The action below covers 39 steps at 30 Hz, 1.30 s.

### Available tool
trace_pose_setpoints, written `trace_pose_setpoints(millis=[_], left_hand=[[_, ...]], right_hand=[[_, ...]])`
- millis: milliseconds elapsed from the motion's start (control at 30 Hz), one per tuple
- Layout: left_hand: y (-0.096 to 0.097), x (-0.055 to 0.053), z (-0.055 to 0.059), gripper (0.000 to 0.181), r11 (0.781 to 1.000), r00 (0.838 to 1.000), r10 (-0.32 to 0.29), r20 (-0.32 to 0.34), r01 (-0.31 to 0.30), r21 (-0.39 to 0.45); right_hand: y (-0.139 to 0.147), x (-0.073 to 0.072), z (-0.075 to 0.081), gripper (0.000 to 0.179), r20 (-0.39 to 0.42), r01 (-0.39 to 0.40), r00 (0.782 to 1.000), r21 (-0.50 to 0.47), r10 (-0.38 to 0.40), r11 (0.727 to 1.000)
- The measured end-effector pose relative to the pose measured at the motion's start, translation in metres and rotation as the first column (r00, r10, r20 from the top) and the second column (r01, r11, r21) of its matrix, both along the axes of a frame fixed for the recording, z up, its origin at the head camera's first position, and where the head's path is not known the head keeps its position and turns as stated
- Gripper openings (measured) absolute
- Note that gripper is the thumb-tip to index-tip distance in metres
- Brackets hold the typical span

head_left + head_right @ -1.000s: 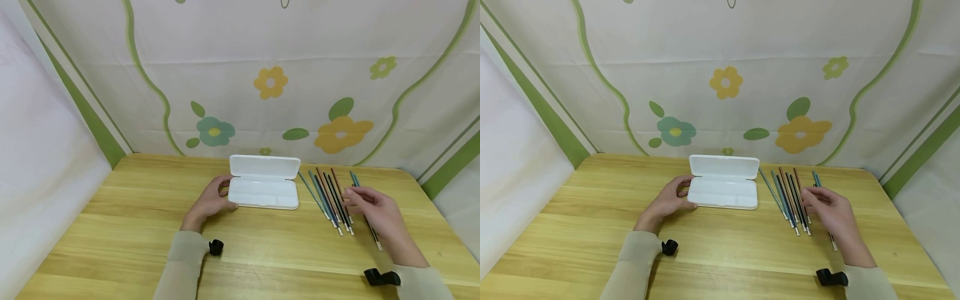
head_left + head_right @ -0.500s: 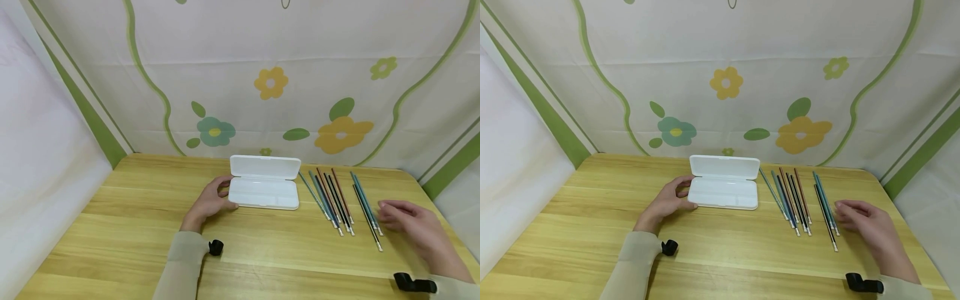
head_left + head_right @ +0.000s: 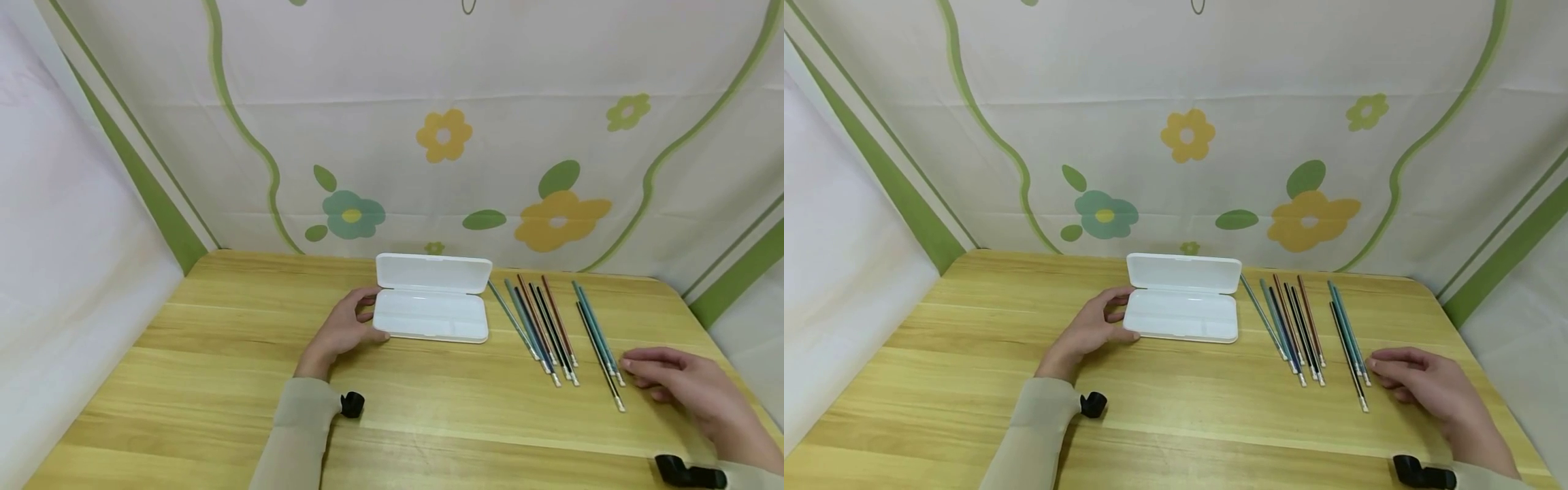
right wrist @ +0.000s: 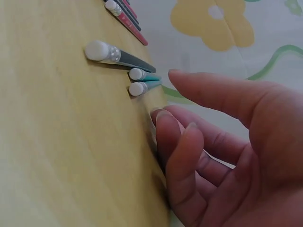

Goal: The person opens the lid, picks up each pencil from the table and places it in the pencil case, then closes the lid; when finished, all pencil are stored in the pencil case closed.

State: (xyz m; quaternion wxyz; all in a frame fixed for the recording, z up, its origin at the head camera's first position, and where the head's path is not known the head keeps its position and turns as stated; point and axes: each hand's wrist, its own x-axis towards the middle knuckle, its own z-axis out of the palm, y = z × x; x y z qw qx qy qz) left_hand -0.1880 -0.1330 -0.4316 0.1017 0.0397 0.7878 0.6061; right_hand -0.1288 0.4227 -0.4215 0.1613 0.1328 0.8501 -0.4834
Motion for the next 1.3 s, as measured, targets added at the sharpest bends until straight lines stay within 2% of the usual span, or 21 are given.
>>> trace_pose_setpoints(millis=[233, 433, 767, 1300], left_hand=[[-0.001, 0.001, -0.001, 0.088, 1.000, 1.000, -0.001, 0.005, 0.001, -0.001], [-0.001, 0.002, 0.000, 0.089, 1.000, 1.000, -0.006, 0.004, 0.006, -0.003], [-0.001, 0.001, 0.002, 0.088, 1.000, 1.000, -0.014, 0.009, 0.014, 0.001], [-0.002, 0.001, 0.003, 0.088, 1.000, 1.000, -0.015, 0.024, 0.015, -0.003]], right_hand=[[-0.010, -0.003, 0.007, 0.052, 0.061, -0.015, 0.998, 0.117, 0.008, 0.993], [-0.017, -0.004, 0.007, 0.066, 0.036, -0.039, 0.999, 0.216, 0.032, 0.976], [-0.021, -0.006, 0.006, 0.068, 0.052, -0.063, 0.997, 0.284, 0.050, 0.957], [-0.023, -0.008, 0.006, 0.059, 0.084, -0.094, 0.994, 0.275, 0.073, 0.957]])
